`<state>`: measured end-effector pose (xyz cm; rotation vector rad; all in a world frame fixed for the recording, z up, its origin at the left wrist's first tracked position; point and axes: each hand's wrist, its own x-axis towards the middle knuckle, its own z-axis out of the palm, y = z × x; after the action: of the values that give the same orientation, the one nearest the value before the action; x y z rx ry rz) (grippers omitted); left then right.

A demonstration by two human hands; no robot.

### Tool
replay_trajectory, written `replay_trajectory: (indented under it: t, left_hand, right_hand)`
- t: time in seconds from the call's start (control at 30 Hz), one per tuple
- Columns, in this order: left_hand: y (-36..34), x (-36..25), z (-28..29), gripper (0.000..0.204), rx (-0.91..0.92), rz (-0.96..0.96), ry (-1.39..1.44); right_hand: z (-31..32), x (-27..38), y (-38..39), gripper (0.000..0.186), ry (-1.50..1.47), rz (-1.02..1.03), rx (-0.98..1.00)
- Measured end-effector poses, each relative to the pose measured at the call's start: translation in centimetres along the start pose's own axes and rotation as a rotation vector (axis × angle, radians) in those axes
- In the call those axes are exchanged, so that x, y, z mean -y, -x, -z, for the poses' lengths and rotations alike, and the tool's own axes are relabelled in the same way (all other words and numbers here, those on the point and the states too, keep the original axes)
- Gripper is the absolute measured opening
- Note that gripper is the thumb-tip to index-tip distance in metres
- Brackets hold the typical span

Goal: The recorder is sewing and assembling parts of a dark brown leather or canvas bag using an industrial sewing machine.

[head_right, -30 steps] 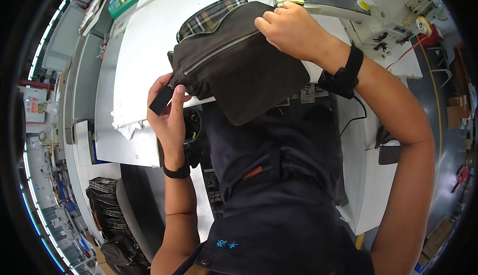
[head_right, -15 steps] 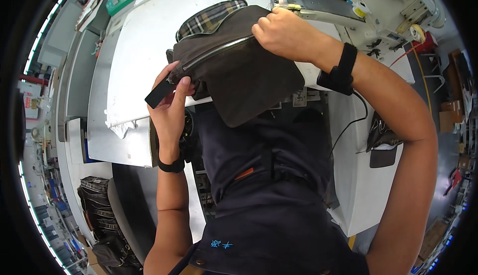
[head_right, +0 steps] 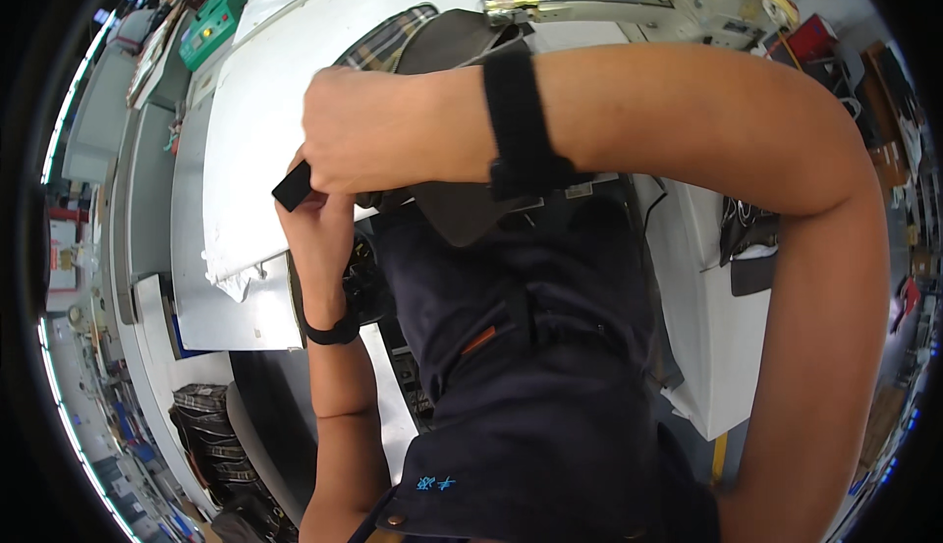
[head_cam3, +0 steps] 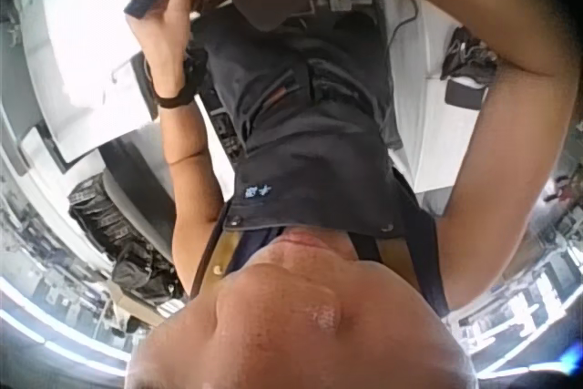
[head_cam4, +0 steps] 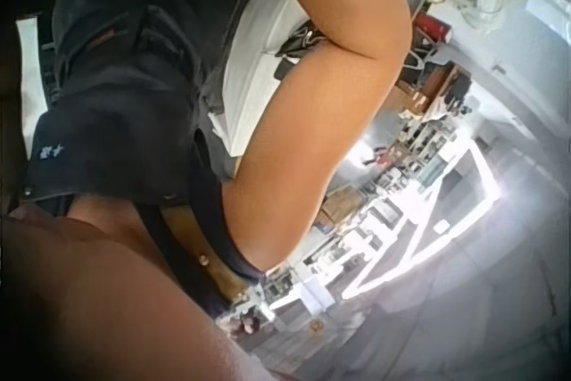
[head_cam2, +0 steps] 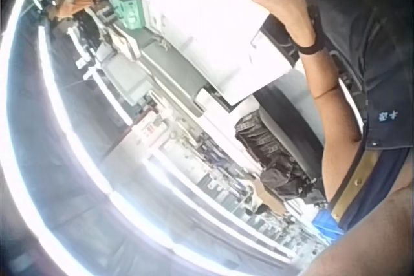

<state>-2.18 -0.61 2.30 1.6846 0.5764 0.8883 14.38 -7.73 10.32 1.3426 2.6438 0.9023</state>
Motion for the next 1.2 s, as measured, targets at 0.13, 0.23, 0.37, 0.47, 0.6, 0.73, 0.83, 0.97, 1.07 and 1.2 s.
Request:
replay_trajectory:
  t: [0.13, 0.23, 0.37, 0.47, 0.6, 0.73, 0.83, 0.97, 1.07, 1.2]
  left_hand:
    - [0.3, 0.8, 0.2, 0.035, 0.016, 0.000, -0.053]
    - [0.2, 0.8, 2.1, 0.034, 0.010, -0.015, -0.005]
    - [-0.6, -0.7, 5.4, 0.047, -0.217, 0.077, -0.110]
    - [-0.8, -2.6, 5.6, 0.056, -0.360, -0.338, -0.604]
    - [-1.3, -3.6, 2.5, 0.041, -0.046, -0.602, -1.146]
    - [-3.4, -3.8, 1.3, 0.034, 0.175, -0.551, -1.368]
    - [-5.1, -4.0, 1.9, 0.028, 0.215, -0.557, -1.340]
    - [-7.6, -3.9, 2.9, 0.023, 0.365, -0.529, -1.315]
    - [-8.3, -3.4, 3.6, 0.027, 0.648, -0.546, -1.078]
    - [-9.8, -2.5, 3.8, 0.027, 0.657, -0.410, -1.117]
  right_hand:
    - [-0.3, 0.7, 0.1, 0.014, -0.005, -0.054, 0.087]
    - [-1.5, 0.3, 2.6, 0.010, -0.116, -0.180, -0.186]
    - [-4.3, -2.1, 8.9, 0.021, -0.194, -0.604, -0.189]
    - [-6.7, -2.1, 12.4, 0.033, -0.300, -0.643, -0.139]
    - [-9.1, -1.2, 13.1, 0.037, -0.432, -0.612, -0.118]
    - [-9.4, -1.4, 12.8, 0.034, -0.491, -0.562, -0.167]
    - [-9.6, -1.8, 12.4, 0.033, -0.537, -0.583, -0.066]
    - [-9.8, -1.9, 11.8, 0.026, -0.575, -0.479, -0.083]
    - [-10.0, -1.5, 11.2, 0.013, -0.449, -0.509, -0.149]
    - [-10.4, -1.9, 11.3, 0.015, -0.522, -0.603, -0.138]
